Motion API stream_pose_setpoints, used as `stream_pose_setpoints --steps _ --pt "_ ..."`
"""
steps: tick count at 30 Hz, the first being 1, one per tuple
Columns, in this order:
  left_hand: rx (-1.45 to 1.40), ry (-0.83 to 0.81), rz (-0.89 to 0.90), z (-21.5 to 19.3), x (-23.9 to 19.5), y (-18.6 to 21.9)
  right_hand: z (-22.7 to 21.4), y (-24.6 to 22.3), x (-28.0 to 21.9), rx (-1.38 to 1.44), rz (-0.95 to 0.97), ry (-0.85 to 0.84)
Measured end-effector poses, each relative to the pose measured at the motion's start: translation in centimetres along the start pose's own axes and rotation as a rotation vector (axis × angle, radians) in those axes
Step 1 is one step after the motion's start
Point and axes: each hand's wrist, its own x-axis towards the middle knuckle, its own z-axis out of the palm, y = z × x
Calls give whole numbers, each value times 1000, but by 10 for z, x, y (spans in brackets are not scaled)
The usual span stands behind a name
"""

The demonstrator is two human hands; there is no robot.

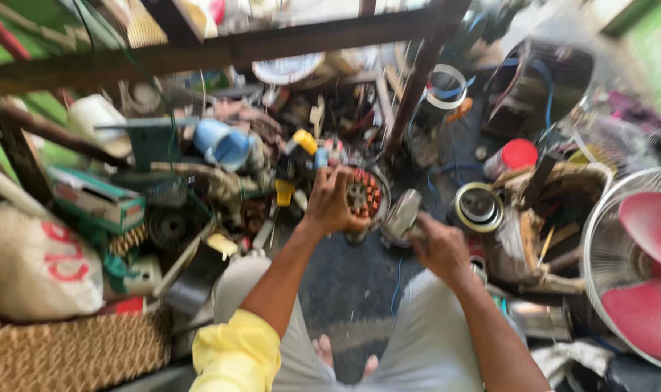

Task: The person works on a small electrical motor stator, adjusting and securing copper windings by hand. They then place the stator into a metal housing and use a hammer to tap it into place.

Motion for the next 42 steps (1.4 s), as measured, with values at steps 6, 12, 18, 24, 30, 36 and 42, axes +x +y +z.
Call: stream_pose_setpoints --steps 6,12,18,24,30,36,42 --pt "-34 -30 -32 -2 -5 4 -5 0 9 -222 7 -176" --pt "-54 -4 -88 -1 -9 0 2 -10 -4 -71 -69 300" --pt "-141 -41 -153 -1 -2 -4 -1 -19 8 -332 -176 387" --pt "-53 -41 -121 -4 1 -4 -8 -21 7 -439 -188 614" --pt "-111 -26 -111 -4 -1 3 1 -16 7 -410 -266 666" --pt "-75 48 -73 -6 0 -3 -2 -9 2 -381 -162 650" --pt "-127 21 -107 0 -4 -2 2 -14 13 -350 -204 637"
